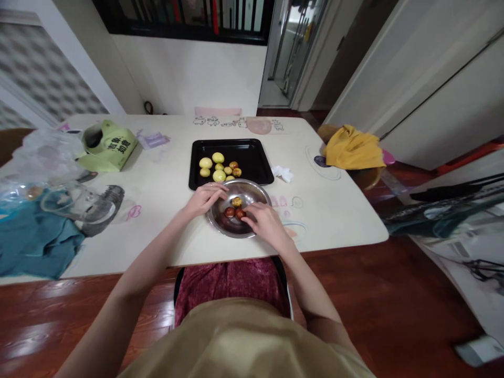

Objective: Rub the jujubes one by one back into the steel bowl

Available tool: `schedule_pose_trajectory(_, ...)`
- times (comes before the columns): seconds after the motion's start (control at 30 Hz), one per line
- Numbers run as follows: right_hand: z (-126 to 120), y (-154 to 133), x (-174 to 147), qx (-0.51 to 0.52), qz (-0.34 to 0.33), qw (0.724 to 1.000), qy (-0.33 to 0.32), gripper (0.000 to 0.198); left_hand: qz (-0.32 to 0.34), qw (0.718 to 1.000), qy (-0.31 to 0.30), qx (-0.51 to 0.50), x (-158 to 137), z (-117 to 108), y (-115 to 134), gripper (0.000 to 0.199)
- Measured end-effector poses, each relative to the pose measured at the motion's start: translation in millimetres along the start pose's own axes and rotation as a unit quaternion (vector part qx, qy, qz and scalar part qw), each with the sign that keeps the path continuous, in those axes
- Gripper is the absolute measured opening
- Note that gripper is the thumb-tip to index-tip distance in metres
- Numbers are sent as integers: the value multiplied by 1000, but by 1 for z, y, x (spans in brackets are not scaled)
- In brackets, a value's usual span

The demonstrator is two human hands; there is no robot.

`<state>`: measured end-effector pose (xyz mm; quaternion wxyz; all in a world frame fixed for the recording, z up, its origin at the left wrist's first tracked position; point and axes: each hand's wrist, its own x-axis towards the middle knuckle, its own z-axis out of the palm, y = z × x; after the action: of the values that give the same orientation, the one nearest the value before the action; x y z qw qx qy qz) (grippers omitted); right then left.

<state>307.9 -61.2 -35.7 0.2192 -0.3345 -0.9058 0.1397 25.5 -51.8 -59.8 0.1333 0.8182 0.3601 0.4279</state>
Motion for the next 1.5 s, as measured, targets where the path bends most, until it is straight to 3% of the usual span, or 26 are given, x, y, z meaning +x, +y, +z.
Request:
schedule_pose_trajectory(0.23,7,18,-20,27,-131,987,85,32,-5,1000,-12,23,2,-5,7,41)
schedule_pose_trajectory(0.4,29,43,-38,14,-169,969,178,46,-37,998,37,30,13,-18,1,29)
schedule_pose_trajectory(0.47,34,46,-39,14,-175,964,201,48,-62,996,34,53,27,-25,-12,28)
schedule_pose_trajectory(0.67,34,41,-33,26,-175,959,223,42,-115,982,-96,116,81,-27,-54,27)
schedule_pose_trajectory(0.87,36,41,-33,33,-174,955,238,37,-150,961,-175,154,97,-15,-57,26)
schedule_pose_trajectory(1.13,36,36,-26,48,-157,950,264,38,-219,927,-181,244,92,-4,-47,33)
schedule_pose_trajectory(1.37,36,37,-25,51,-159,950,263,39,-207,938,-173,219,87,-9,-53,28)
schedule_pose_trajectory(1.5,37,37,-24,45,-159,949,268,40,-173,959,-120,190,85,-23,-47,27)
